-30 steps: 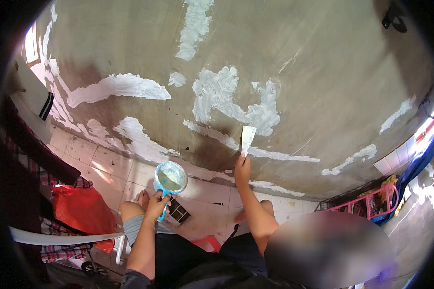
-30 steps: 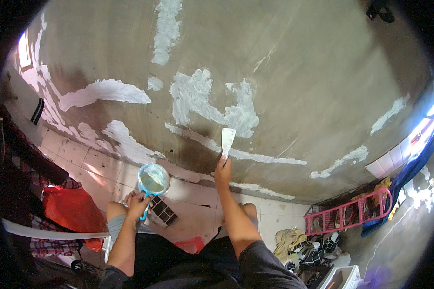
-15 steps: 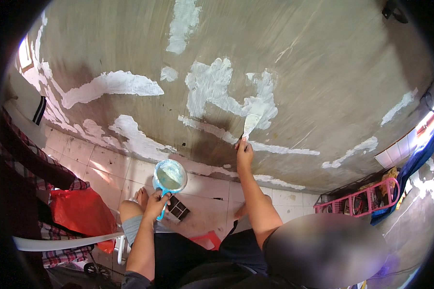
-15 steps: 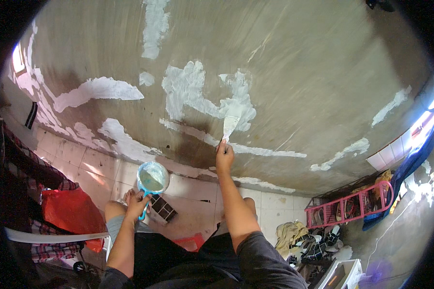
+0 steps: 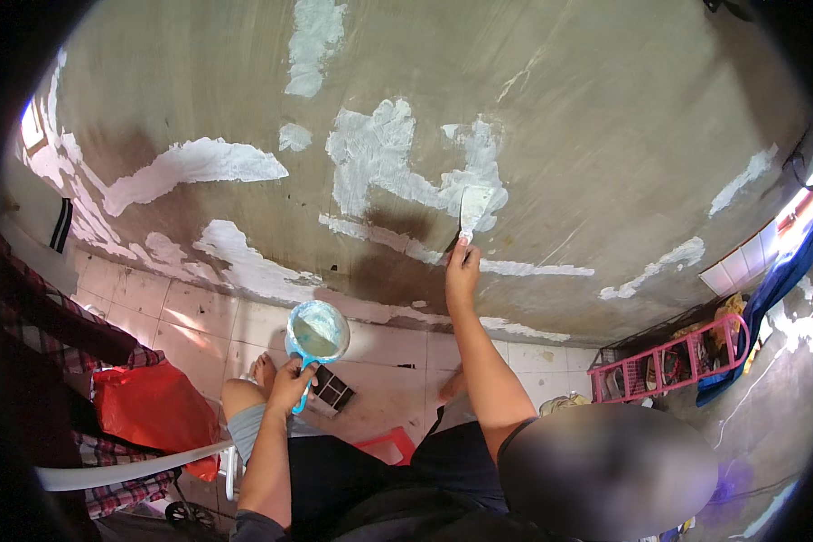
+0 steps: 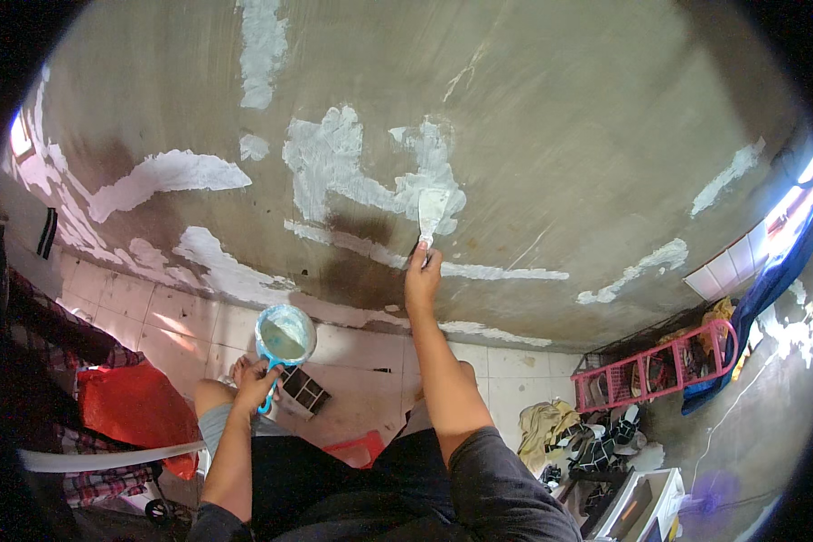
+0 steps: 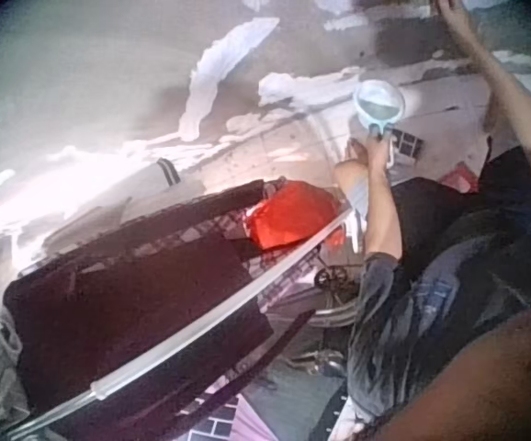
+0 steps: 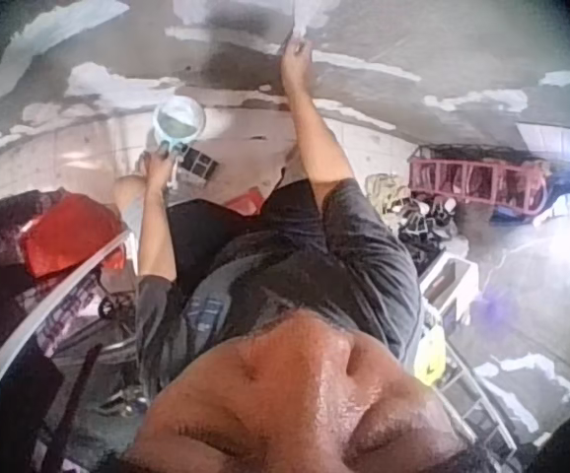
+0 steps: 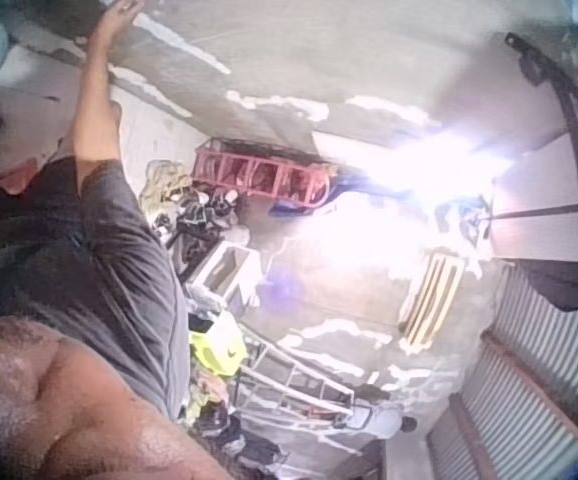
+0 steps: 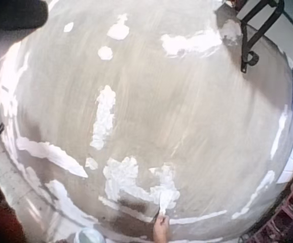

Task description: The person applies a white substance to a wall using a putty knife, taking material from a container and smoothing it over several spots on the wall surface.

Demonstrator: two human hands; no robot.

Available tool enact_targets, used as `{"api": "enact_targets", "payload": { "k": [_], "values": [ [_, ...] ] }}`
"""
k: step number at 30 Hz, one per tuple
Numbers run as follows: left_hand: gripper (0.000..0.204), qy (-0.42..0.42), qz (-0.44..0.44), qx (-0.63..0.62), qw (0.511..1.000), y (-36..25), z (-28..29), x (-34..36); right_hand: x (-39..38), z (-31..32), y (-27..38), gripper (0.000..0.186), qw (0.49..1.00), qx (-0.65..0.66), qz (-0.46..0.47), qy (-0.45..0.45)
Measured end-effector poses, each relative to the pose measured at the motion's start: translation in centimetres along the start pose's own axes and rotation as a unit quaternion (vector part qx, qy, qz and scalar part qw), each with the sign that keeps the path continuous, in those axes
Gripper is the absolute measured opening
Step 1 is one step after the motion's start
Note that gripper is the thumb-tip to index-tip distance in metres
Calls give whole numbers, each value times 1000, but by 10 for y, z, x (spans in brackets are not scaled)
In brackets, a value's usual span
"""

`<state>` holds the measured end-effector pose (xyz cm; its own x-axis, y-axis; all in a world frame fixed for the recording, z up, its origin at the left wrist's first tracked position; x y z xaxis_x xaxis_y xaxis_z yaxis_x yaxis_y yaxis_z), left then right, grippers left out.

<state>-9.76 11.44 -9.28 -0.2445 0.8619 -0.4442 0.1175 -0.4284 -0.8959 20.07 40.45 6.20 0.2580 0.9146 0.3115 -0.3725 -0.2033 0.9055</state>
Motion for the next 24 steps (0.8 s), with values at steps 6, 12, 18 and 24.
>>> {"api": "enact_targets", "payload": {
  "k": [6,12,18,24],
  "values": [
    [21,-3,2,-8,1000,-11,-4,-2,-51,-7,-64,44,997,49,-24,45],
    [22,7,-5,-3,1000,6,1,0,-56,2,13,42,993,112,0,38],
    [24,2,-3,31,1000,-10,-2,-1,-23,-4,22,46,999,-19,27,17],
    [23,0,-3,7,1000,0,-1,2,-65,-20,-50,48,995,4,-42,90]
  ]
}}
Point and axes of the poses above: each hand's wrist, its own x-axis towards the middle knuckle, its own z-axis out of the back of the hand, y = z × x, the point moved 7 cm from there along x, towards the middle knuckle
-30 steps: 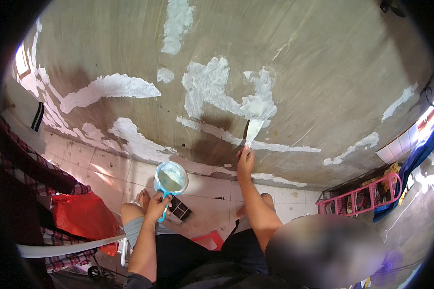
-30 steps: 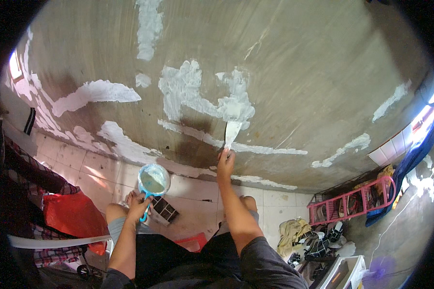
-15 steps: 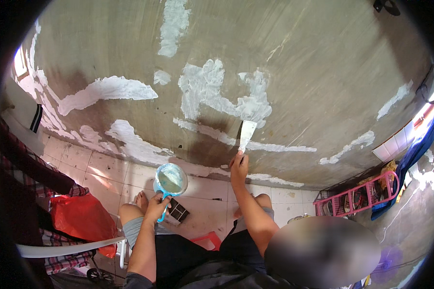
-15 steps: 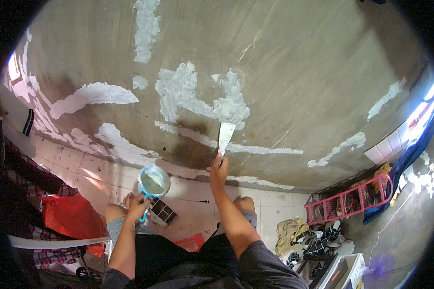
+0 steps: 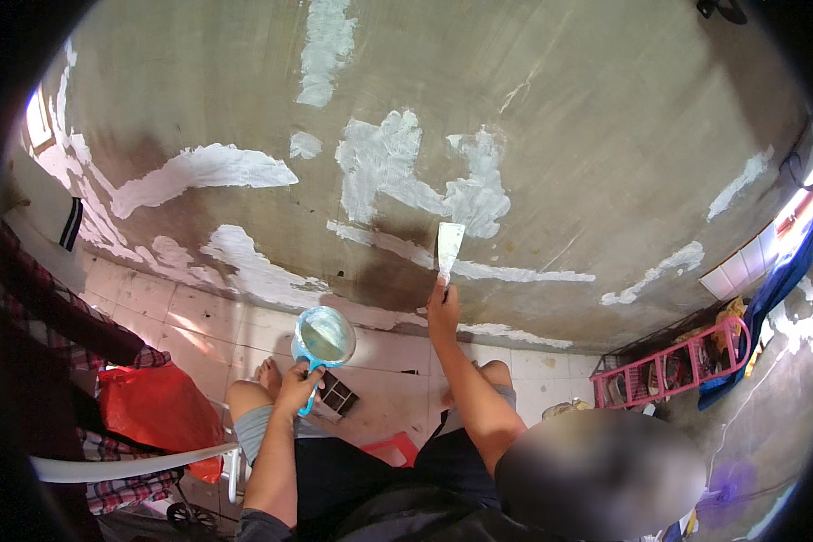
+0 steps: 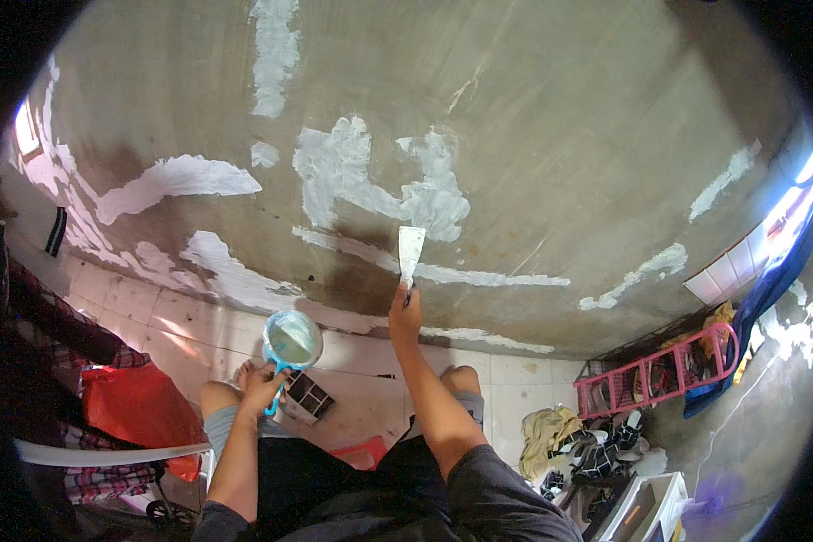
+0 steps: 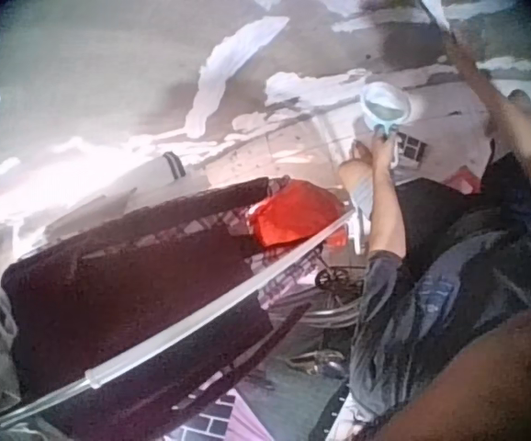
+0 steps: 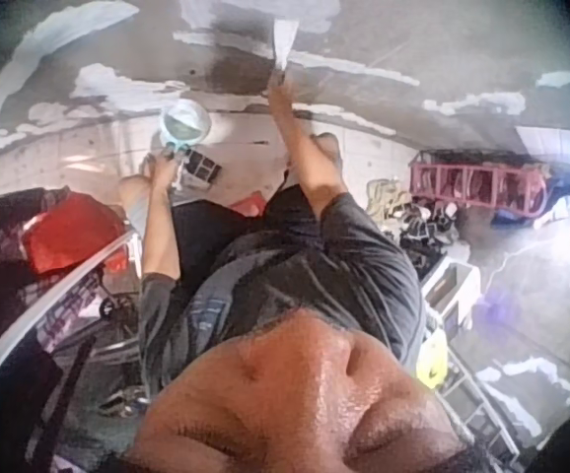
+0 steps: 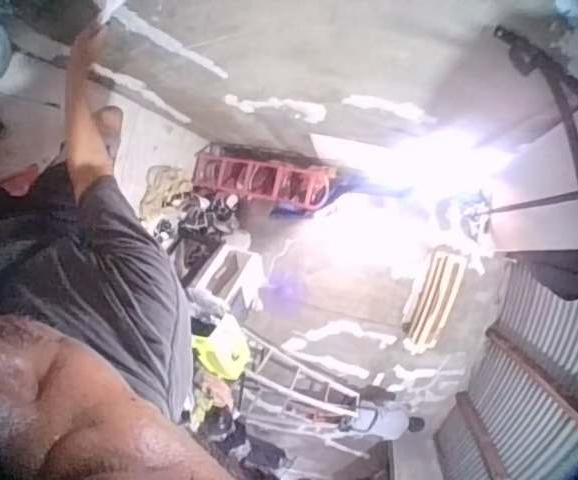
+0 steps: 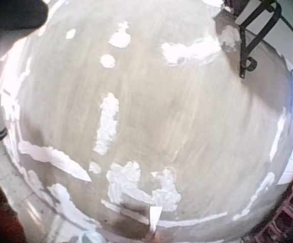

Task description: The person applies a white substance to a wall using a putty knife, taking material from a container and smoothing it over several spots on the wall surface.

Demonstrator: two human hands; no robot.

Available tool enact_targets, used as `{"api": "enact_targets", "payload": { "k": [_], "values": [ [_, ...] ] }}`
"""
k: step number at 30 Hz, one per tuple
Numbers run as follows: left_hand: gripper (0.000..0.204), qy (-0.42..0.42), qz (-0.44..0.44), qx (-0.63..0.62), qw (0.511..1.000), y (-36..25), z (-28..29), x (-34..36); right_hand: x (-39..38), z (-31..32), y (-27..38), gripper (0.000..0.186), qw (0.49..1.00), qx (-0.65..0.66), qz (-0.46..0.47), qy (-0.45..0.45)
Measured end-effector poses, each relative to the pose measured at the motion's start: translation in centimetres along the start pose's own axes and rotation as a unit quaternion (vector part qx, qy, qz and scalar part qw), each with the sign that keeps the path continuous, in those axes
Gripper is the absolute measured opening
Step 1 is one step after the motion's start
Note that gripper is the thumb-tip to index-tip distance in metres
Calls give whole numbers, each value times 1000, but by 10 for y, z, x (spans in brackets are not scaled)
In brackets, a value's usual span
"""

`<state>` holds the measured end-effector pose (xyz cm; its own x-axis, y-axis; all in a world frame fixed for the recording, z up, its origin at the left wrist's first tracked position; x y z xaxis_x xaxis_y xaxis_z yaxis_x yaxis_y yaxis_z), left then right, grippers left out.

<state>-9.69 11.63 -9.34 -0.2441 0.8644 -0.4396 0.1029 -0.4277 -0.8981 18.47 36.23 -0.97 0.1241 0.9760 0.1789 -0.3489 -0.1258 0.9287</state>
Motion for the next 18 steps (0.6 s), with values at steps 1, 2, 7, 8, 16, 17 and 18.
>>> {"api": "enact_targets", "payload": {
  "k": [1,2,7,8,16,17,18],
  "values": [
    [23,2,-1,-2,1000,-2,0,-2,-5,-1,0,48,1000,13,-8,4],
    [22,-1,7,8,1000,-3,1,-3,-7,-2,1,48,1000,25,-15,8],
    [20,-1,5,7,1000,-4,1,-5,23,4,87,43,995,-2,74,-60],
    [20,3,5,1,1000,-6,-1,-5,28,8,107,42,994,-30,83,-72],
    [21,7,18,5,1000,-15,-7,-8,35,5,88,46,991,-96,65,-61],
    [21,9,20,16,1000,-15,-5,-7,33,3,73,45,991,-108,57,-57],
    [22,8,22,24,999,-11,-3,-6,28,0,61,45,995,-77,51,-43]
  ]
}}
Point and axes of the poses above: each hand's wrist, its own x-axis towards the middle knuckle, its own z-axis out of the back of the hand, y = z × x, the point moved 7 cm from there along x, towards the middle knuckle
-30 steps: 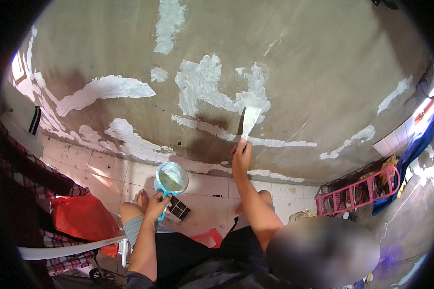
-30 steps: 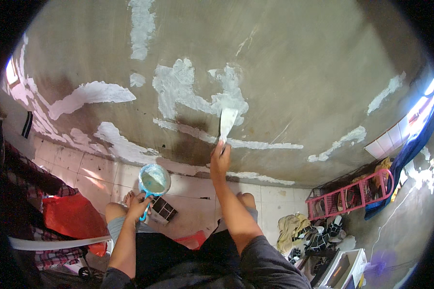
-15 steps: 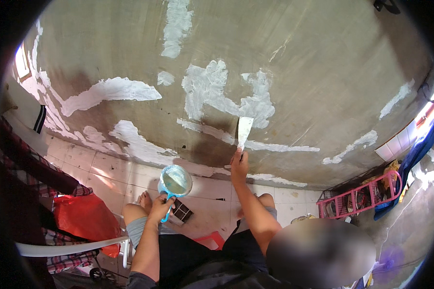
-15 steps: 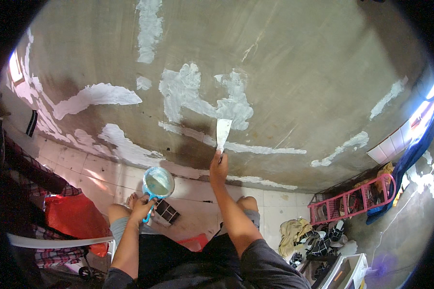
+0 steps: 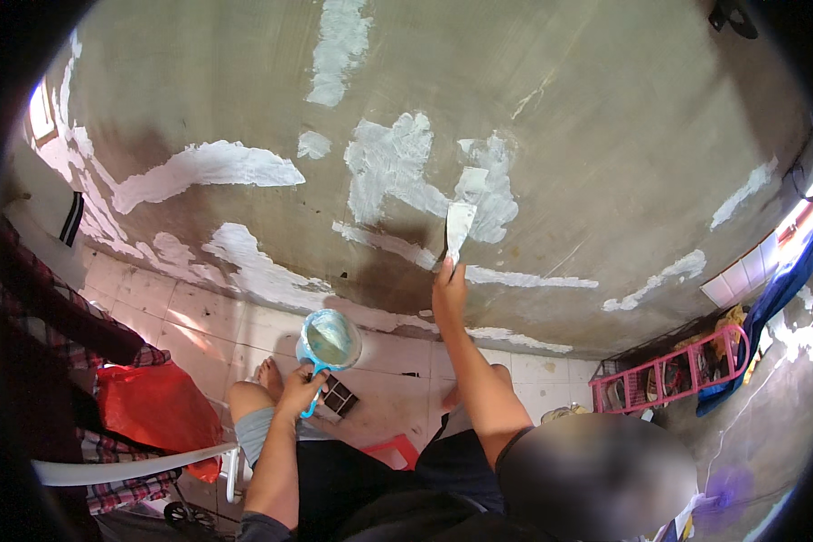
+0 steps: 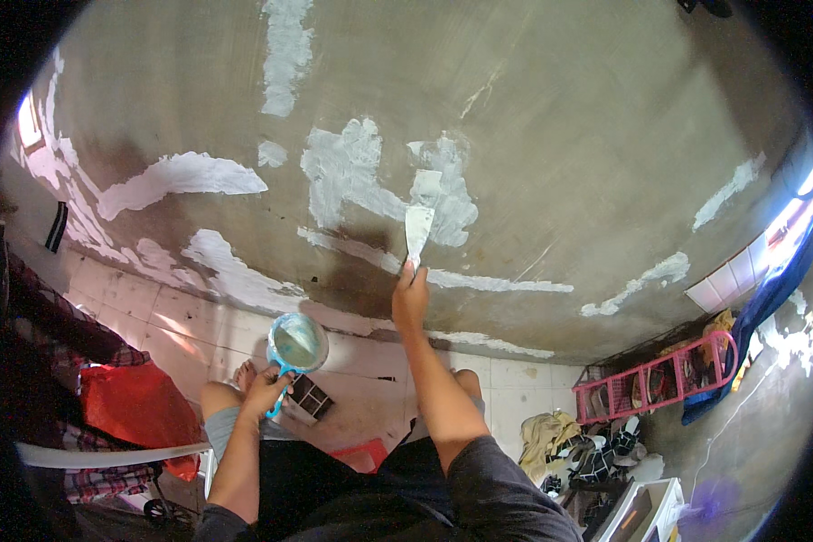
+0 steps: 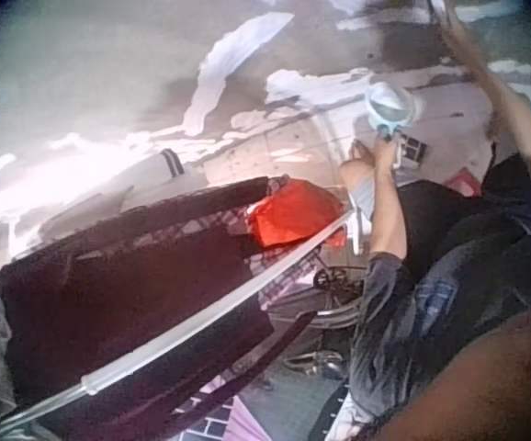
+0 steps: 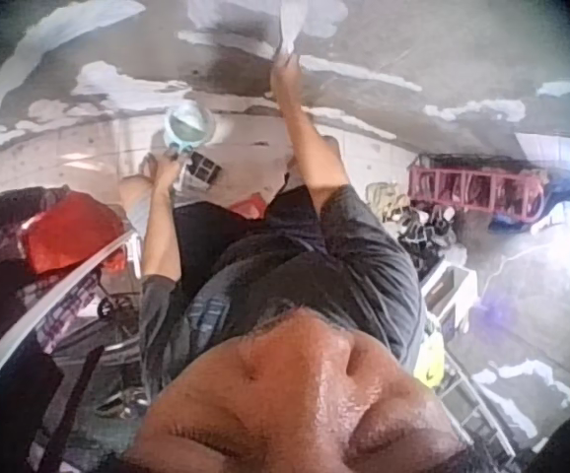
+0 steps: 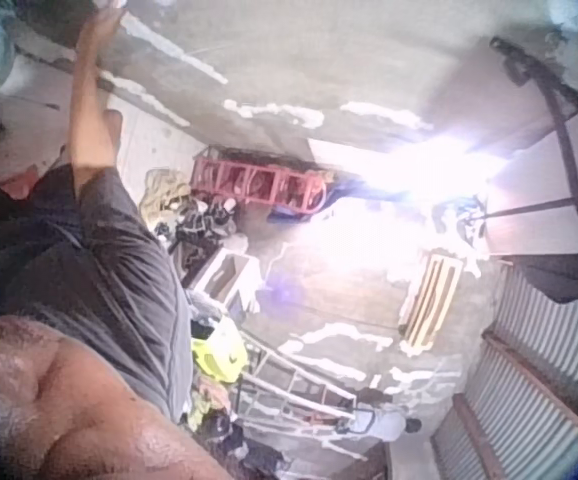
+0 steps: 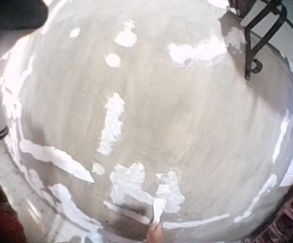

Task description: The person applies a white substance to a wall using a putty knife, taking material from a container and smoothing it over several spots on the wall surface.

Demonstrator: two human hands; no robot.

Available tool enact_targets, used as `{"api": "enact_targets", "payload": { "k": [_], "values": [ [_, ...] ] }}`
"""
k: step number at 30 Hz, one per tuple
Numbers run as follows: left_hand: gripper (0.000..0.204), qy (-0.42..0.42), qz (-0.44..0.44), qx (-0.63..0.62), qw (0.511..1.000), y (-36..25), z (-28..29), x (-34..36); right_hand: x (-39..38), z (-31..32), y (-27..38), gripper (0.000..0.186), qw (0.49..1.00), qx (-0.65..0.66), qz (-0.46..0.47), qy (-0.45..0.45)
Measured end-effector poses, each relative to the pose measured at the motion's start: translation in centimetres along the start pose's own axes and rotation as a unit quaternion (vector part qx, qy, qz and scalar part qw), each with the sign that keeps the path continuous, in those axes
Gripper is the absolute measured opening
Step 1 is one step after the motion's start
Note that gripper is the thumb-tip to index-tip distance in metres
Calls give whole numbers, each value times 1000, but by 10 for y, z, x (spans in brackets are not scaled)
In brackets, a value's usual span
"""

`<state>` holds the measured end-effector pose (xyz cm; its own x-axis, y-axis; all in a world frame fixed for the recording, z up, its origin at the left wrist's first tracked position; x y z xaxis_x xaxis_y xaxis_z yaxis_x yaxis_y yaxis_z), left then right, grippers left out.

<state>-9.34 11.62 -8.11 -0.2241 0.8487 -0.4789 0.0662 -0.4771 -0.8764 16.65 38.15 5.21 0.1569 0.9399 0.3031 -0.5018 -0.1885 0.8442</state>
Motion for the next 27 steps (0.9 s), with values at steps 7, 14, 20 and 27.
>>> {"api": "enact_targets", "payload": {
  "k": [7,14,20,27],
  "values": [
    [22,-6,3,12,1000,-4,2,-7,-1,16,73,42,994,97,36,-22],
    [25,15,-14,2,1000,4,-1,4,9,16,45,40,991,-46,97,-76],
    [30,13,-3,17,1000,2,0,0,1,6,20,39,996,67,52,-36],
    [29,14,-7,5,1000,-1,0,-2,19,20,85,46,999,-14,46,-15]
  ]
}}
Point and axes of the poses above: each hand's wrist, its own x-axis towards the middle knuckle, its own z-axis out of the back of the hand, y = z × x, the point moved 7 cm from there along x, towards the middle knuckle
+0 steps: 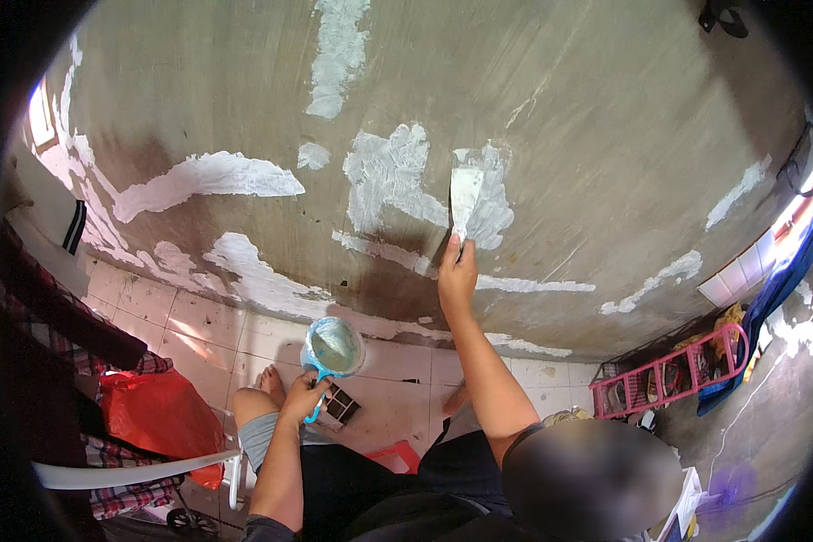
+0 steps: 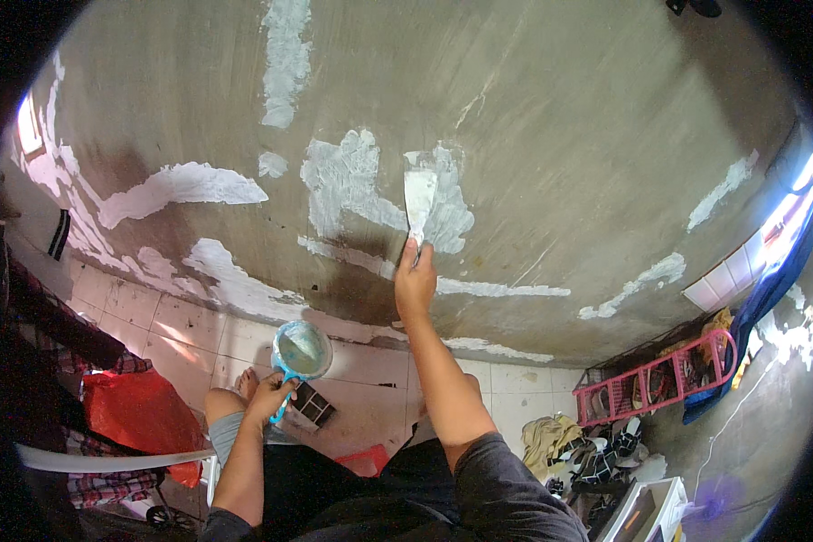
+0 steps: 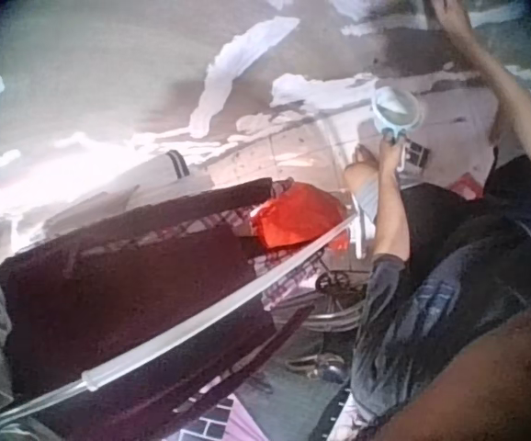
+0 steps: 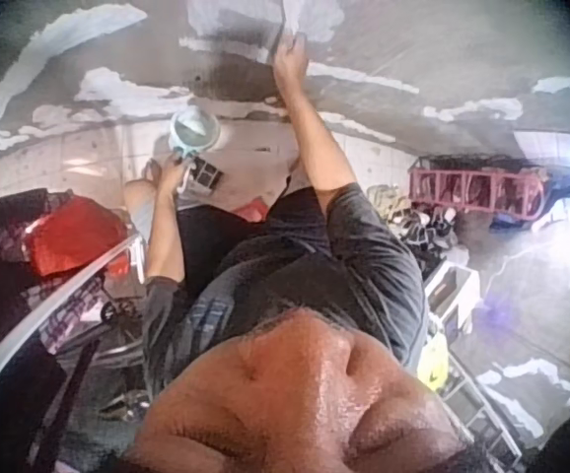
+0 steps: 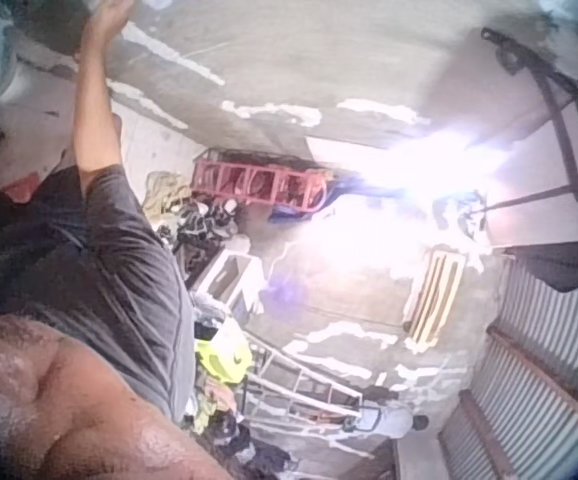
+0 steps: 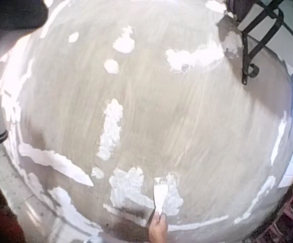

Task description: The person applies a white substance to a wall using a putty knife, taking material from a container and smoothing it over several spots on the wall surface.

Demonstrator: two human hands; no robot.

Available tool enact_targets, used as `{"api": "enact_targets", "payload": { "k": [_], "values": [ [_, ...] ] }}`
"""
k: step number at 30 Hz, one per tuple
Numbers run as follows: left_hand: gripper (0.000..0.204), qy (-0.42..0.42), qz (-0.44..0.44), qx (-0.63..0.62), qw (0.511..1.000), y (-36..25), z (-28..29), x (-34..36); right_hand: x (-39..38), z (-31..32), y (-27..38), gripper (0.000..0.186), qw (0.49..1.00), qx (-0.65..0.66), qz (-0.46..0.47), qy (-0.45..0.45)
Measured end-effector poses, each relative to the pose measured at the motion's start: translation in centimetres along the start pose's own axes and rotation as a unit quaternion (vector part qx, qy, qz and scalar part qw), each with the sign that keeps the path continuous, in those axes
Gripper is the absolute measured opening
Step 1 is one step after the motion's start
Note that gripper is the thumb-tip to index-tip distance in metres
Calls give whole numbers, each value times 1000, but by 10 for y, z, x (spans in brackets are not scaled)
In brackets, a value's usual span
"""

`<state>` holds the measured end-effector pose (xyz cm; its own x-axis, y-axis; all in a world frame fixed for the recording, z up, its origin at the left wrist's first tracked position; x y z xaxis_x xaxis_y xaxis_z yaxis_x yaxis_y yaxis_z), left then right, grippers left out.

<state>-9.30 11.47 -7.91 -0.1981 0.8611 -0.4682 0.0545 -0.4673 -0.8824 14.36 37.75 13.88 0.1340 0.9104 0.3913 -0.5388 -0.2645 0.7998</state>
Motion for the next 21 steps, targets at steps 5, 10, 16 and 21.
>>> {"api": "enact_targets", "payload": {
  "k": [5,10,16,21],
  "values": [
    [29,7,-11,-12,1000,7,-4,9,-29,-5,-60,44,999,24,-43,8],
    [25,1,-12,14,1000,17,2,10,-18,2,-21,44,1000,24,5,6],
    [28,8,-2,-3,1000,0,-4,3,10,4,-5,45,998,-15,52,-29],
    [28,6,-22,3,1000,11,-3,10,-30,-15,-81,47,1000,-19,1,5]
  ]
}}
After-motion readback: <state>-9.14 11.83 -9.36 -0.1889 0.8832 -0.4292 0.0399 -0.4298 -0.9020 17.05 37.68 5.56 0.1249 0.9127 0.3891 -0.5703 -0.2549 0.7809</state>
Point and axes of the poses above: each hand's wrist, its own x-axis towards the middle knuckle, its own z-axis out of the back of the hand, y = z × x, the point moved 7 cm from there along x, towards the middle knuckle
